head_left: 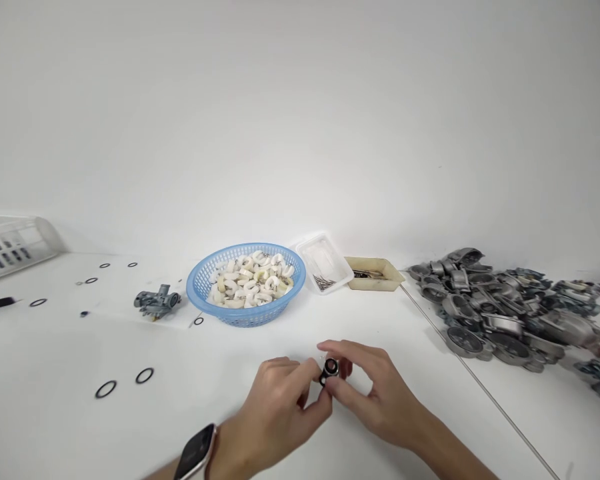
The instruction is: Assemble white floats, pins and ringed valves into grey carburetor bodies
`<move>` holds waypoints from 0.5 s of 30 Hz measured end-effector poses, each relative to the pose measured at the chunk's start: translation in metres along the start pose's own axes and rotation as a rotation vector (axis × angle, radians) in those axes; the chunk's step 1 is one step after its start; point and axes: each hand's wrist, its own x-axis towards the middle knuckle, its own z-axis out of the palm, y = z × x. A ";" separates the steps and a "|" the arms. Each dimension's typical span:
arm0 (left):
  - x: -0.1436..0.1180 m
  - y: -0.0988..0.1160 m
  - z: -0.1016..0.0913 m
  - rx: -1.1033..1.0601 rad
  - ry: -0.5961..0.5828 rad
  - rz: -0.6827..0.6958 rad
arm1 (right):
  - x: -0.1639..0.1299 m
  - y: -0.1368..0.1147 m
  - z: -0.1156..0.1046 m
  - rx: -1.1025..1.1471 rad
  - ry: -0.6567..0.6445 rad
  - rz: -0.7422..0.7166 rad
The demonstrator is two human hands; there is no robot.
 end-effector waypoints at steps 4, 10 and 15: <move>0.000 -0.001 0.005 -0.125 -0.065 -0.235 | 0.004 0.000 0.000 0.108 -0.020 0.236; 0.001 0.002 0.002 -0.053 -0.076 -0.280 | 0.007 0.004 0.002 0.303 -0.022 0.370; 0.016 0.006 -0.018 -0.336 -0.538 -0.526 | -0.001 0.009 -0.005 0.084 0.220 0.266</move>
